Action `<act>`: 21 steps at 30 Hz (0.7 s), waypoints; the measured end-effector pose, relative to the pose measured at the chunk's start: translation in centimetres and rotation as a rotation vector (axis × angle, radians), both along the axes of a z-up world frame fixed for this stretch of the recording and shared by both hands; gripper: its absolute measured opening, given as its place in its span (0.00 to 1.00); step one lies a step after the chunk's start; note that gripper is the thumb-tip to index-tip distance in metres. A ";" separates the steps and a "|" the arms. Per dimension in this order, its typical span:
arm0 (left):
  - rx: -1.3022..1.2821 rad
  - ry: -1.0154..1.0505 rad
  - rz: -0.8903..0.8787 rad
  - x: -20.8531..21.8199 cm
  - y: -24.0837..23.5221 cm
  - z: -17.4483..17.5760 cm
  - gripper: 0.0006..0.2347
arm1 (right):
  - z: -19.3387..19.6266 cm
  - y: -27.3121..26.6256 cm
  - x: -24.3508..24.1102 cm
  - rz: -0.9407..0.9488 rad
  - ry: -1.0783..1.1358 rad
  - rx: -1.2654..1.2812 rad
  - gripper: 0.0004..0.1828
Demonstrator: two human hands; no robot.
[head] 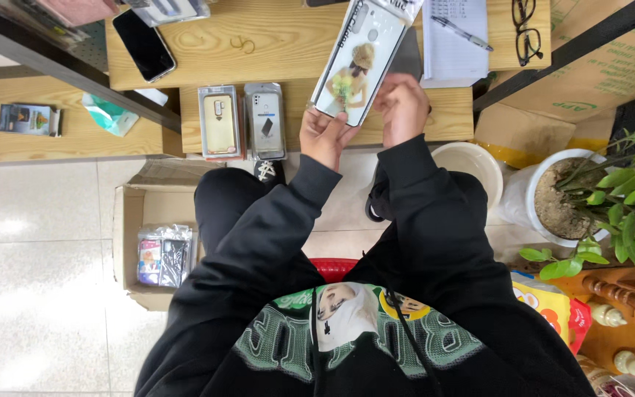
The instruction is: The person wipes the surface of several small rectangular boxes with a gray cloth. They handle each box one at a time, turning it over to wipe multiple sides before placing it back on the table.
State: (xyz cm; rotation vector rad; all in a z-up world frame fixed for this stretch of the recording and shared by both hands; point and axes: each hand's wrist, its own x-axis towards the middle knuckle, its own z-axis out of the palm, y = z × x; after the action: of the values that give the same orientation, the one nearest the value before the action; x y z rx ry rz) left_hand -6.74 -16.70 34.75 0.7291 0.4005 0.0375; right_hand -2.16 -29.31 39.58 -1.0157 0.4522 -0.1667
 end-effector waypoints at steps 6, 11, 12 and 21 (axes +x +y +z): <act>0.444 0.054 -0.458 0.9 2.1 -0.9 0.22 | -3.4 0.0 0.3 0.081 -0.021 -0.152 0.23; 0.387 -0.298 -0.023 4.8 7.7 -3.7 0.14 | -3.1 -0.6 0.2 -0.020 -0.077 -0.212 0.24; 0.338 -0.309 0.157 5.3 8.6 -2.5 0.15 | -3.0 -0.5 0.0 -0.010 -0.102 -0.228 0.24; 0.089 -0.219 0.235 6.7 10.2 -0.3 0.11 | -3.7 2.3 -2.1 0.439 -0.075 0.108 0.22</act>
State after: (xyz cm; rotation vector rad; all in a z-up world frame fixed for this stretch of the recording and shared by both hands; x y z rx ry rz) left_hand -0.01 -6.51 34.48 0.7534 0.2743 0.3553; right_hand -4.24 -27.06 35.88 -0.9755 0.1602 0.2105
